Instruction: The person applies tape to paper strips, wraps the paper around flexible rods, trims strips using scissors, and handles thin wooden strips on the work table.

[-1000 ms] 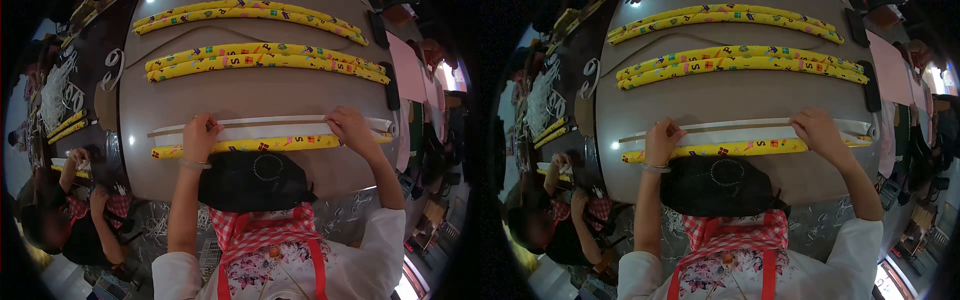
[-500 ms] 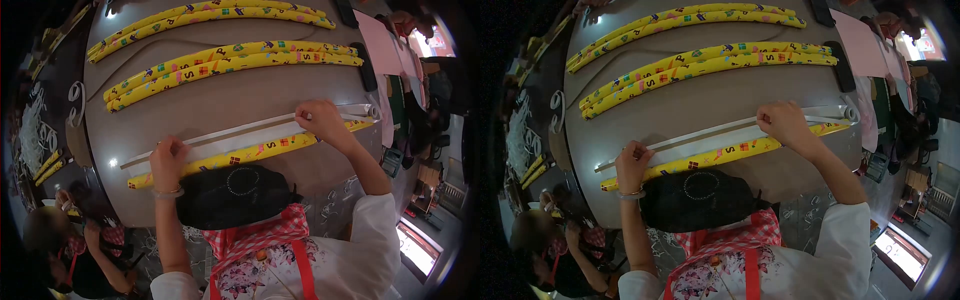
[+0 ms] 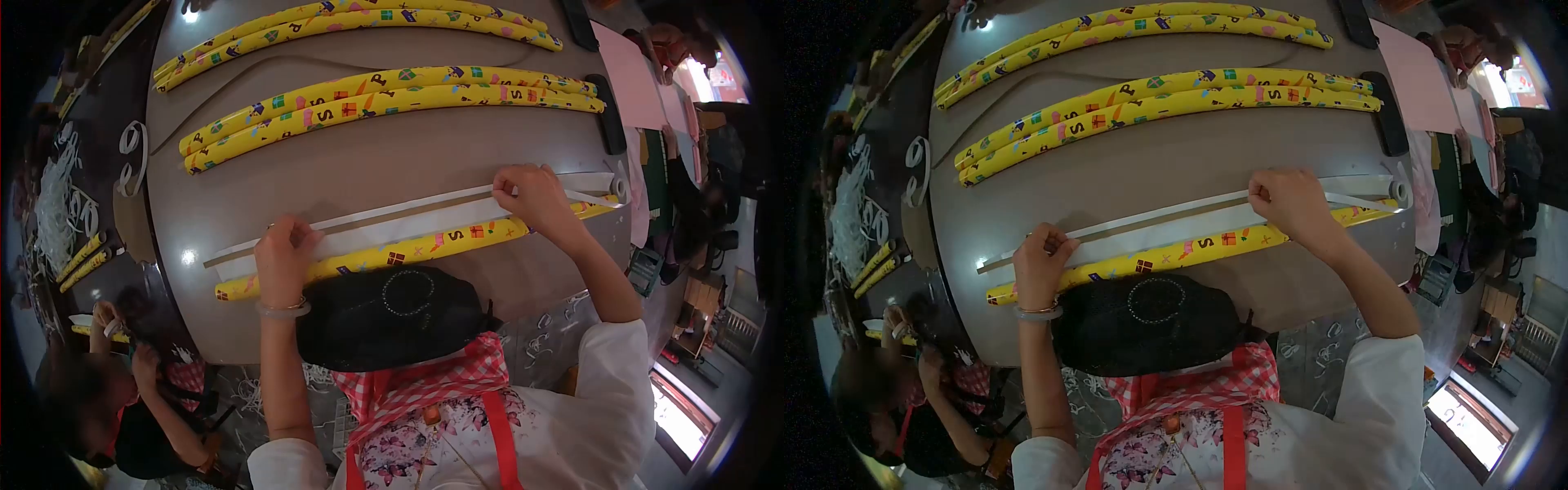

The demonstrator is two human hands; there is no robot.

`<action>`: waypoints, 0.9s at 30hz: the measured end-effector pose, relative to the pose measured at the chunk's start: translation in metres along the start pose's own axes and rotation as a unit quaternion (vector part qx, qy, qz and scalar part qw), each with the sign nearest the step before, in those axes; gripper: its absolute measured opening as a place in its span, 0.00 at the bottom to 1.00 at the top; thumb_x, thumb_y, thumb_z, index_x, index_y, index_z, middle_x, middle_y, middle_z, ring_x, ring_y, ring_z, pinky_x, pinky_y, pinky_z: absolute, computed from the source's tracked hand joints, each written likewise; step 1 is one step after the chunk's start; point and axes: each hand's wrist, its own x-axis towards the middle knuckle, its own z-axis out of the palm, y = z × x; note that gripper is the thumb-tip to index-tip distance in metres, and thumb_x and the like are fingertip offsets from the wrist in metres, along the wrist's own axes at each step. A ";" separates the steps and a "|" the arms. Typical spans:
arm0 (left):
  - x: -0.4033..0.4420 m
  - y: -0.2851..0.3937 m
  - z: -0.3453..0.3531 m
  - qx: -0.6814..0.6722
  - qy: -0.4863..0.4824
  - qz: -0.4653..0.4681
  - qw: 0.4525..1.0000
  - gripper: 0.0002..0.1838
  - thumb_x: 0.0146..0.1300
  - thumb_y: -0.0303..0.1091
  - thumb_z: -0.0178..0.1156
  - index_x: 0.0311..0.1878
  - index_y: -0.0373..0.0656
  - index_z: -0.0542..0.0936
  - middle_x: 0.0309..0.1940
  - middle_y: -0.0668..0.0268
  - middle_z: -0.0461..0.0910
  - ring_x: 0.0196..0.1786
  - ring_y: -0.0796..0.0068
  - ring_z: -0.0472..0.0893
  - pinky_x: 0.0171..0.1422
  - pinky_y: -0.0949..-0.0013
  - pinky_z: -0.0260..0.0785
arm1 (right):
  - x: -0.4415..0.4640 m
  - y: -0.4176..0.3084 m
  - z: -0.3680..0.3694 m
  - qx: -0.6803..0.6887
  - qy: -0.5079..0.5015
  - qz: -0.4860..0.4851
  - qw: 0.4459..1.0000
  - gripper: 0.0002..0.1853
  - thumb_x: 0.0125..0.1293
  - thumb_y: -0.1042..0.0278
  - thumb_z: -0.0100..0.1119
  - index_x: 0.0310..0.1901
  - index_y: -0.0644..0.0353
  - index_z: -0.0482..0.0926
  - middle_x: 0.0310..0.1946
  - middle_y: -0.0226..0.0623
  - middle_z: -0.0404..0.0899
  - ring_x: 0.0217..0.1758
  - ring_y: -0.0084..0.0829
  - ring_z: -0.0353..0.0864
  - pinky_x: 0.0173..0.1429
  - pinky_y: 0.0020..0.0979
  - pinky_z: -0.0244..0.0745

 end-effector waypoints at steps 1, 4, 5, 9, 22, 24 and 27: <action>0.000 0.001 0.000 -0.002 0.000 -0.002 1.000 0.10 0.48 0.28 0.70 0.30 0.38 0.77 0.23 0.60 0.79 0.27 0.66 0.80 0.34 0.67 0.71 | 0.000 0.000 0.000 0.000 0.000 0.002 1.000 0.04 0.56 0.66 0.59 0.29 0.54 0.78 0.21 0.28 0.78 0.28 0.32 0.79 0.41 0.35 0.69; 0.000 0.001 -0.001 -0.007 -0.001 -0.003 1.000 0.10 0.48 0.28 0.70 0.29 0.38 0.77 0.23 0.61 0.79 0.27 0.66 0.80 0.34 0.67 0.72 | 0.002 -0.005 -0.004 0.030 -0.048 0.067 0.996 0.04 0.55 0.66 0.60 0.29 0.54 0.77 0.23 0.28 0.78 0.33 0.28 0.79 0.52 0.34 0.64; 0.000 0.001 -0.001 -0.007 -0.001 -0.003 1.000 0.10 0.48 0.28 0.70 0.29 0.38 0.77 0.23 0.61 0.79 0.27 0.66 0.80 0.34 0.67 0.72 | 0.003 -0.005 -0.005 0.030 -0.048 0.067 0.996 0.04 0.55 0.66 0.60 0.29 0.54 0.77 0.23 0.28 0.78 0.33 0.28 0.79 0.52 0.34 0.64; 0.000 0.002 -0.001 -0.008 0.002 0.008 1.000 0.10 0.48 0.28 0.69 0.30 0.38 0.77 0.23 0.61 0.80 0.27 0.66 0.80 0.34 0.67 0.72 | 0.006 -0.003 -0.005 0.032 -0.053 0.061 0.996 0.04 0.55 0.66 0.60 0.30 0.55 0.78 0.24 0.29 0.80 0.30 0.32 0.80 0.42 0.34 0.71; 0.008 0.008 -0.010 -0.018 -0.049 -0.018 0.998 0.10 0.47 0.30 0.70 0.29 0.38 0.78 0.21 0.61 0.78 0.25 0.68 0.80 0.33 0.67 0.71 | 0.017 -0.007 -0.006 0.010 -0.085 0.077 0.993 0.05 0.52 0.66 0.61 0.29 0.55 0.77 0.23 0.31 0.79 0.30 0.33 0.80 0.38 0.33 0.73; 0.009 0.007 -0.011 -0.012 -0.058 -0.017 0.998 0.11 0.48 0.30 0.70 0.30 0.37 0.78 0.21 0.62 0.79 0.26 0.71 0.79 0.33 0.69 0.72 | 0.015 -0.010 -0.003 -0.026 -0.074 0.064 0.995 0.06 0.50 0.67 0.61 0.30 0.56 0.77 0.23 0.32 0.79 0.30 0.33 0.80 0.38 0.32 0.72; 0.009 0.005 -0.010 -0.013 -0.061 -0.010 0.998 0.11 0.49 0.31 0.71 0.30 0.36 0.78 0.22 0.63 0.79 0.26 0.75 0.79 0.33 0.72 0.72 | 0.007 -0.013 0.001 -0.052 -0.029 0.069 0.996 0.02 0.50 0.67 0.59 0.26 0.54 0.77 0.24 0.30 0.77 0.32 0.34 0.79 0.40 0.36 0.70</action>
